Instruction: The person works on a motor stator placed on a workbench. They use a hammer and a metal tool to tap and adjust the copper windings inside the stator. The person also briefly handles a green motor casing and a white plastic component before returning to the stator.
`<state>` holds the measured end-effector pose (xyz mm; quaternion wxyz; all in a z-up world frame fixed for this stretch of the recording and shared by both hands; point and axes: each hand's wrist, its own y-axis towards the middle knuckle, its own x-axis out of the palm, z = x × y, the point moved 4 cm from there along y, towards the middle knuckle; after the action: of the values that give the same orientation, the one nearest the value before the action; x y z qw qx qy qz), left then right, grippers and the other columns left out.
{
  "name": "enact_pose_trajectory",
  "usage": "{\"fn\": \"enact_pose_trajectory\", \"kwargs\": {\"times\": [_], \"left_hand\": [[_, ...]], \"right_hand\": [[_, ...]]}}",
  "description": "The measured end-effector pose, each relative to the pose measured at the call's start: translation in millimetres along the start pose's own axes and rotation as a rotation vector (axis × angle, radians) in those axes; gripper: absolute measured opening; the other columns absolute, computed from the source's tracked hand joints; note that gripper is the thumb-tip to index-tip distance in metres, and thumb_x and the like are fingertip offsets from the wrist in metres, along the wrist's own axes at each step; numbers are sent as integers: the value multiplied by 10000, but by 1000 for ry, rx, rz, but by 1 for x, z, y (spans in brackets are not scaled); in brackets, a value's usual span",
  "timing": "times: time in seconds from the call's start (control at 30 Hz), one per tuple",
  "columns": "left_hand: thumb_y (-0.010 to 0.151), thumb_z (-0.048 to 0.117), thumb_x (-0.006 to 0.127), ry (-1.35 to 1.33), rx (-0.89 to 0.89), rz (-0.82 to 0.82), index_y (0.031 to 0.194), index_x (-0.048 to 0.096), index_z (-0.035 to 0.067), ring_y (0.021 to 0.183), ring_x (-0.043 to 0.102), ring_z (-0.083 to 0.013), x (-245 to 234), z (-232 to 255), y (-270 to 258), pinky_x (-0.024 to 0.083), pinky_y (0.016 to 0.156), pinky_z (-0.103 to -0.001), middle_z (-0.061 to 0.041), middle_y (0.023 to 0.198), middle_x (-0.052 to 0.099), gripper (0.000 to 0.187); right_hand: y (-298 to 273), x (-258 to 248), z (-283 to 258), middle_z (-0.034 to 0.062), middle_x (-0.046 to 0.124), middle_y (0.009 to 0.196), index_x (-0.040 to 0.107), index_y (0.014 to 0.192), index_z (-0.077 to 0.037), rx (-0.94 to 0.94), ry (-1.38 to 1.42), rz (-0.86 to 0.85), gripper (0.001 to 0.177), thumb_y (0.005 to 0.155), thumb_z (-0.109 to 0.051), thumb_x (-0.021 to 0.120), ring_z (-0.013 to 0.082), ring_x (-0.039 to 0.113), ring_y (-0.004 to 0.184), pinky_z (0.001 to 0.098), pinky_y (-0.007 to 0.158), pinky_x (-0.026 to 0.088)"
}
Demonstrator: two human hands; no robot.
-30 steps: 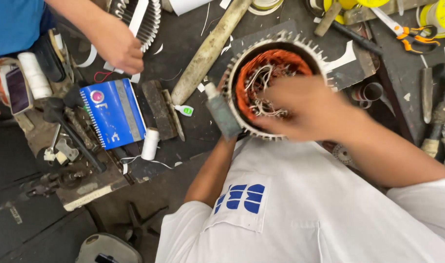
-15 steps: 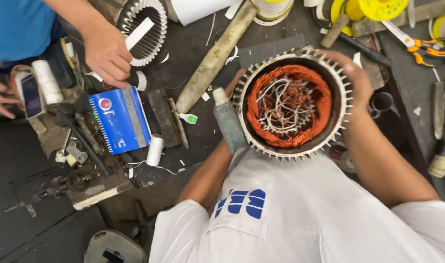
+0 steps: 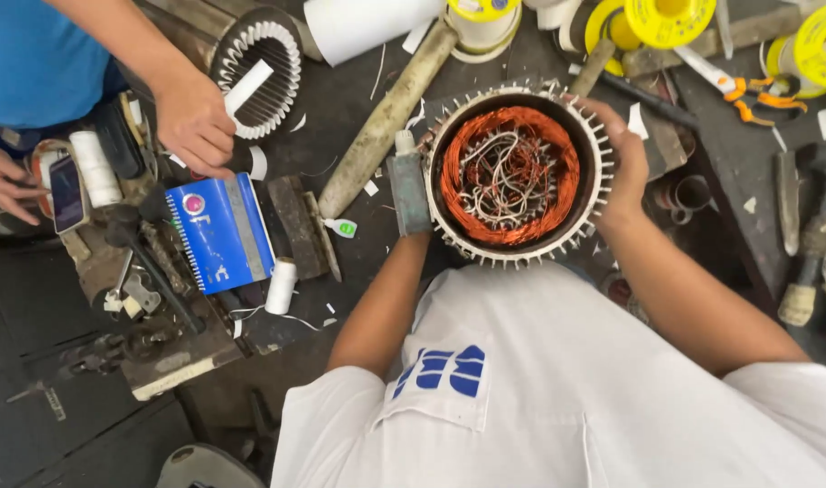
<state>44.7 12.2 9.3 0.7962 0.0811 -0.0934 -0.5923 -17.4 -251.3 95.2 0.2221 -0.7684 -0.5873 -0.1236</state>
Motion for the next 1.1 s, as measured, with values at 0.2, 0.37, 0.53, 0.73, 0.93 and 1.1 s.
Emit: {"fn": "enact_pose_trajectory", "kwargs": {"times": [0.2, 0.37, 0.53, 0.73, 0.93, 1.1], "left_hand": [[966, 412, 510, 53, -26, 99, 1042, 686, 152, 871, 630, -150, 6, -10, 18, 472, 730, -287, -31, 1018, 695, 323], [949, 419, 524, 89, -50, 142, 1000, 703, 153, 811, 643, -140, -27, -8, 29, 483, 674, -275, -27, 968, 711, 324], [1075, 277, 427, 219, 437, -90, 1052, 574, -5, 933, 545, -231, -11, 164, 17, 502, 826, -338, -136, 1010, 566, 319], [1046, 94, 472, 773, 850, -1028, 1302, 603, -45, 1172, 560, -402, 108, 210, -18, 448, 1007, -525, -199, 1325, 595, 318], [1061, 101, 461, 792, 776, -959, 1313, 573, -110, 1167, 528, -458, 124, 198, -20, 428, 1005, -556, -288, 1263, 520, 346], [1043, 58, 512, 861, 847, -916, 1305, 623, -77, 1144, 562, -426, 122, 182, -23, 441, 967, -542, -244, 1264, 570, 315]], "right_hand": [[-14, 3, 10, 120, 613, 1238, 568, 1241, -118, -161, 62, -46, 509, 900, -492, 510, 317, 580, 1216, 486, 1070, 484], [-23, -37, -3, 94, 554, 1278, 502, 1337, -70, -312, -114, -81, 623, 955, -560, 556, 241, 550, 1191, 395, 1056, 475], [-44, -161, -39, 243, 551, 1297, 544, 1333, 96, -606, -819, 77, 312, 1085, -74, 458, 337, 570, 1161, 416, 1020, 449], [-81, -394, -7, 159, 663, 997, 703, 1126, 13, -489, -1320, 581, 323, 823, 27, 594, 276, 654, 844, 376, 791, 516], [-124, -396, -21, 225, 518, 1136, 616, 1136, 4, -429, -1523, 679, 315, 821, 17, 623, 443, 501, 1021, 506, 918, 417], [-143, -445, -46, 213, 461, 1225, 551, 1224, -5, -170, -1639, 888, 461, 786, -32, 693, 452, 440, 1098, 584, 862, 421]]}}
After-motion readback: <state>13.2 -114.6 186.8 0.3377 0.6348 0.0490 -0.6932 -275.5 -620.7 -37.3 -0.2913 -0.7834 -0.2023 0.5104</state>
